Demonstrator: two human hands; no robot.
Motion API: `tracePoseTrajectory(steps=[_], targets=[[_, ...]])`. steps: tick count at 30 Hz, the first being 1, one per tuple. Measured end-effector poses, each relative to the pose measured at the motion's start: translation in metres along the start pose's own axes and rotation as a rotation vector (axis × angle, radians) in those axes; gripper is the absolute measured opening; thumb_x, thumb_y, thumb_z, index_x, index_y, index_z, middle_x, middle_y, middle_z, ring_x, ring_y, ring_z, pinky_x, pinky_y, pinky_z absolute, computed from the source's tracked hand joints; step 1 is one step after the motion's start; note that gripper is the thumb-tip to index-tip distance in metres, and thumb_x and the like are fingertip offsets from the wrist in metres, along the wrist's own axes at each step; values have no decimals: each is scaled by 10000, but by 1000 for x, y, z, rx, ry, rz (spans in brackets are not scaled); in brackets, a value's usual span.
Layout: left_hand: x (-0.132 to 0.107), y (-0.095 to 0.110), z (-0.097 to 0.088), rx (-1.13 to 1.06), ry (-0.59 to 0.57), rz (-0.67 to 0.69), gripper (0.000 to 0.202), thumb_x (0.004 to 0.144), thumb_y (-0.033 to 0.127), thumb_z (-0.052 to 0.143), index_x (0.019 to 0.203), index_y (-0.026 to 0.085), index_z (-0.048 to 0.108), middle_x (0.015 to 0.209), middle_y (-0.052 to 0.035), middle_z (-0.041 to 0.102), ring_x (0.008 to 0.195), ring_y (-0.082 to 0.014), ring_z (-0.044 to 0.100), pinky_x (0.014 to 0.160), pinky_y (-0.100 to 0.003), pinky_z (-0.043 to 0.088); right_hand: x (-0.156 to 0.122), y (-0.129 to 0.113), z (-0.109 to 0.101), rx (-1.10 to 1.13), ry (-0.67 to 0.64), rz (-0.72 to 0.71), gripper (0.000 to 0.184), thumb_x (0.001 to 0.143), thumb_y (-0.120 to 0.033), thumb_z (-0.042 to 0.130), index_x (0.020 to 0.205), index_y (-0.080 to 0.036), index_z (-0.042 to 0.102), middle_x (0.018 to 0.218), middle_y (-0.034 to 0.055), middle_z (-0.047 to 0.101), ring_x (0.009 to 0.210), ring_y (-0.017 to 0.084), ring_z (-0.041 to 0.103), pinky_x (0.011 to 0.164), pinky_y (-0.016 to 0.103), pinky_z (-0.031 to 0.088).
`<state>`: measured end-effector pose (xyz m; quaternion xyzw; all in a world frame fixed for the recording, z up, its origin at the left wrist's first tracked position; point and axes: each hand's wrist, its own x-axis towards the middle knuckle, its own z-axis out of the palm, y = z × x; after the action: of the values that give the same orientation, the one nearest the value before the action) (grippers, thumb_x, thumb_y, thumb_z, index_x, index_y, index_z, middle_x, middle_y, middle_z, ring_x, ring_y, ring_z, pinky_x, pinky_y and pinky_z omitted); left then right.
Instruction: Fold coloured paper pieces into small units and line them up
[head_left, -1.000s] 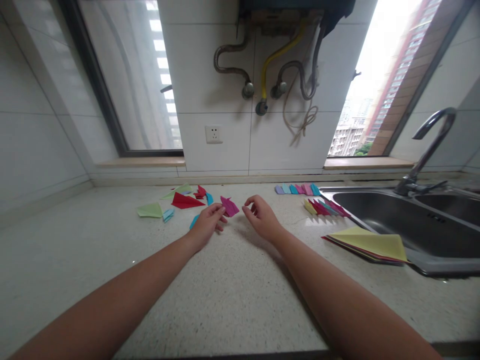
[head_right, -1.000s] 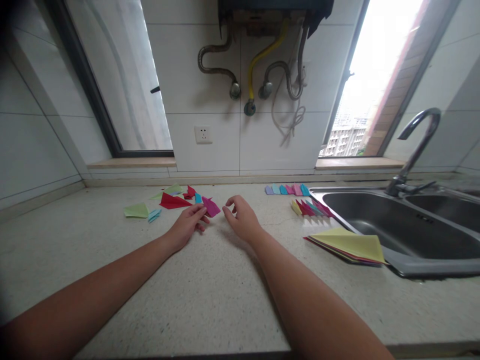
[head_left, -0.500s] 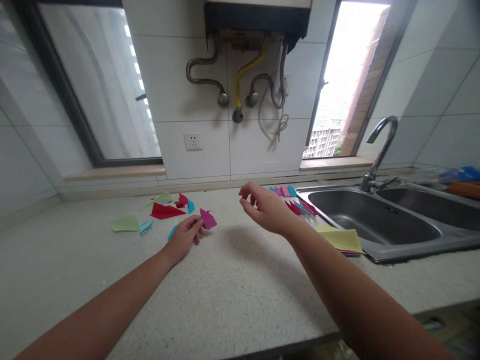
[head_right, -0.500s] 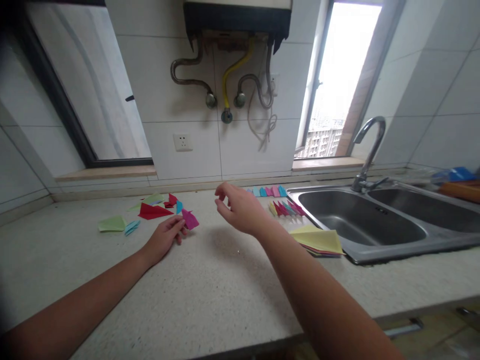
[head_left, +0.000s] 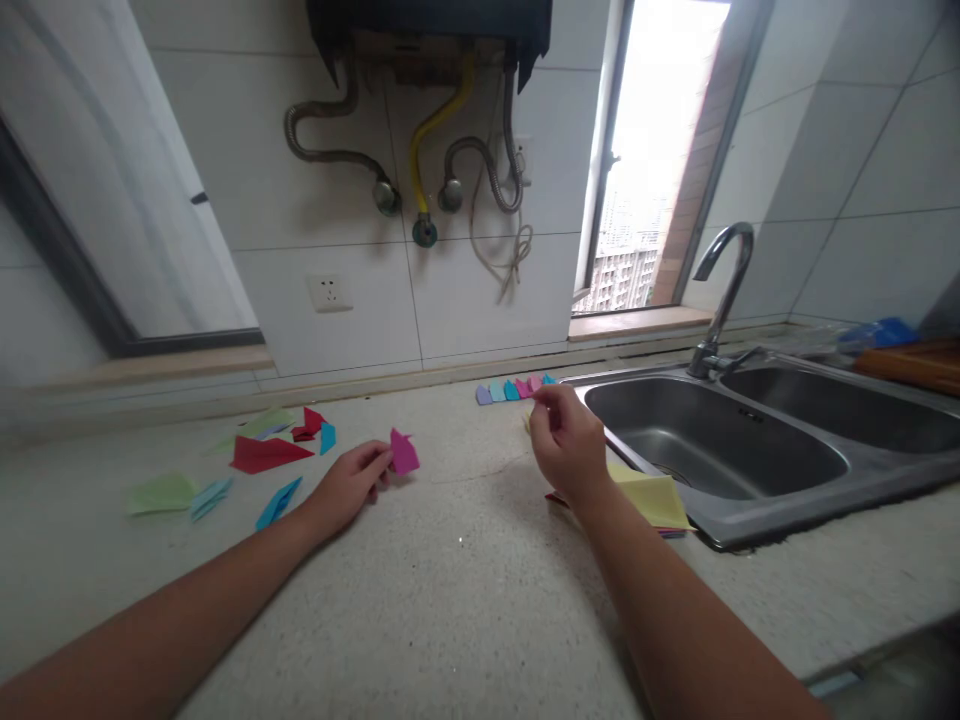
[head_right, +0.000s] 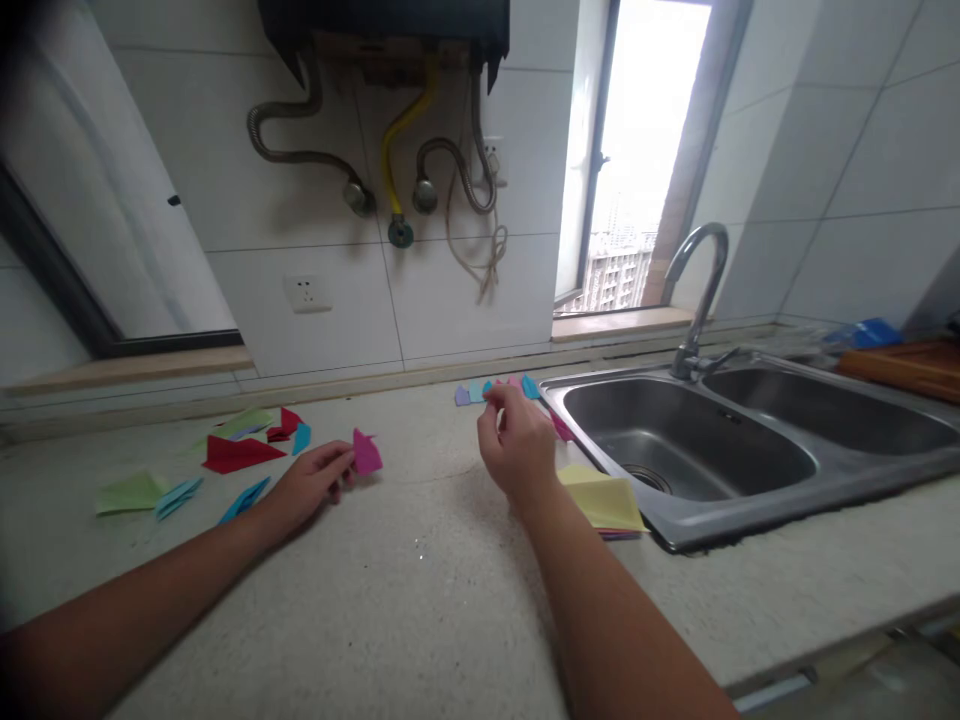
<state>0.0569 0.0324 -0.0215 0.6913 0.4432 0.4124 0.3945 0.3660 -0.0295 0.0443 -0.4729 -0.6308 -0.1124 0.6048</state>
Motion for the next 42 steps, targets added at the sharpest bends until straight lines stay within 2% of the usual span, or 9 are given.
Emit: tracePoseTrajectory(steps=[4,6,8,12,17,21,26,34,42], targets=[[67,15,50,-60,-22,78,324,817,481,585,894,178,671,777,-49,636,638,-141,579,483,-208,415,-11,10,21,279,146,286,92,853,-207,477,921,-210,539,748,23,566,632,159,523,591,286,428],[102,21,79,-82,-8,79,328,814,479,574,883,171,663,830,-66,656,629,-133,581,474,-200,409,-19,10,36,435,126,432,85,836,-198,456,898,-211,512,689,-4,524,599,151,508,547,266,415],[133,24,107,-40,-1,78,334,842,465,529,914,163,655,858,-74,666,639,-134,590,478,-198,411,-27,8,48,505,64,515,84,804,-189,467,876,-208,507,665,-16,511,593,148,502,548,261,413],[182,23,153,78,5,104,343,891,435,473,944,152,659,850,-73,685,649,-136,599,519,-205,408,-36,5,61,510,31,576,79,798,-197,470,869,-209,502,644,-23,502,591,152,498,562,268,416],[222,19,189,220,32,107,286,886,376,515,826,156,687,773,-72,699,669,-153,592,625,-240,405,-38,11,65,374,7,481,113,821,-166,456,901,-216,518,729,3,533,661,167,516,626,289,431],[239,12,207,335,35,98,255,876,342,523,805,173,700,801,-90,714,727,-182,611,660,-261,392,-37,13,66,355,-22,451,136,815,-138,454,902,-223,516,750,8,538,664,169,521,617,287,429],[243,3,219,427,30,82,316,897,357,474,758,185,700,755,-92,710,708,-191,612,640,-270,373,-36,8,64,356,-44,430,133,816,-144,466,904,-227,523,754,10,549,648,169,523,592,287,416],[240,4,222,478,24,85,324,880,380,484,770,185,718,828,-113,727,729,-205,615,648,-284,363,-38,4,64,319,-119,386,156,783,-139,496,892,-245,530,712,-7,536,614,171,518,585,296,410],[236,13,220,464,1,49,306,865,362,517,733,181,725,762,-104,729,708,-207,627,646,-282,377,-38,6,67,277,-179,368,144,797,-144,489,890,-246,531,744,8,581,669,190,559,618,310,419]])
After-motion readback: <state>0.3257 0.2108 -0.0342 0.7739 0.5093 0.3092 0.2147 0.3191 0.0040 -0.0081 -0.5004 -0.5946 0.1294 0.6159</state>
